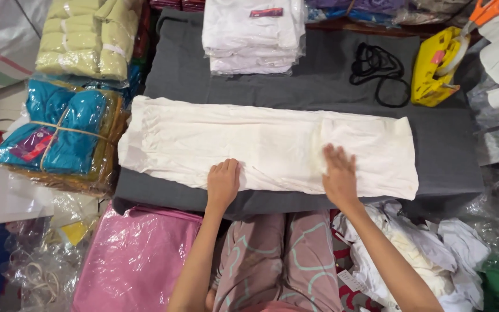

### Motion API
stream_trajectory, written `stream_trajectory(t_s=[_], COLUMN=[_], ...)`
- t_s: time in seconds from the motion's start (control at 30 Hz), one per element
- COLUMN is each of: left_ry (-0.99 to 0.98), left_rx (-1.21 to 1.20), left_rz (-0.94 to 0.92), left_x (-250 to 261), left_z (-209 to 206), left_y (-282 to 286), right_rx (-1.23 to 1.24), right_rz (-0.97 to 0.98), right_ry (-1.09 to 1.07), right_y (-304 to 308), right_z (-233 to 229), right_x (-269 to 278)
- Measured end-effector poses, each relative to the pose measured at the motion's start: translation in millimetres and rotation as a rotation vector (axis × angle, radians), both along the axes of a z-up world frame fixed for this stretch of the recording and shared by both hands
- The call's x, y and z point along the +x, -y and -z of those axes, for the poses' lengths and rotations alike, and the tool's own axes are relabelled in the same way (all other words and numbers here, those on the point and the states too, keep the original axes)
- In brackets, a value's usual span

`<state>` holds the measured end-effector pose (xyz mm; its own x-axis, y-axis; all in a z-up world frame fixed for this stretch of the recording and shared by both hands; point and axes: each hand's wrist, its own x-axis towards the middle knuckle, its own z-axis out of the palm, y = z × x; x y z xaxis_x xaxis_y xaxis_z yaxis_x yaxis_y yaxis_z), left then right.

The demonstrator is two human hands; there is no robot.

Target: Folding white garments and placing them into clear plastic bags for packaging.

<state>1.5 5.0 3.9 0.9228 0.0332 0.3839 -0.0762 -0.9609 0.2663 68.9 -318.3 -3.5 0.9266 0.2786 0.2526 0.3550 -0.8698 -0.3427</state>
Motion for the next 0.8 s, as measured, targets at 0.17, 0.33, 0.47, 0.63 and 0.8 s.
stream_trajectory(t_s=[0.17, 0.33, 0.47, 0.63, 0.8], left_ry=[-0.004, -0.017, -0.028, 0.014, 0.15], left_rx=[-0.001, 0.014, 0.002, 0.006, -0.164], left_rz=[0.002, 0.012, 0.012, 0.006, 0.033], left_x=[0, 0, -1, 0, -2], left_z=[2, 5, 5, 5, -7], left_y=[-1, -1, -1, -1, 5], right_rx=[-0.014, -0.278, -0.251, -0.049, -0.235], right_rz=[0.029, -0.016, -0.067, 0.314, 0.864], right_ry=[-0.11, -0.37, -0.582, 0.072, -0.146], right_y=[-8, -15, -2, 86, 190], right_z=[-4, -10, -37, 1, 2], right_x=[-2, 0, -5, 13, 3])
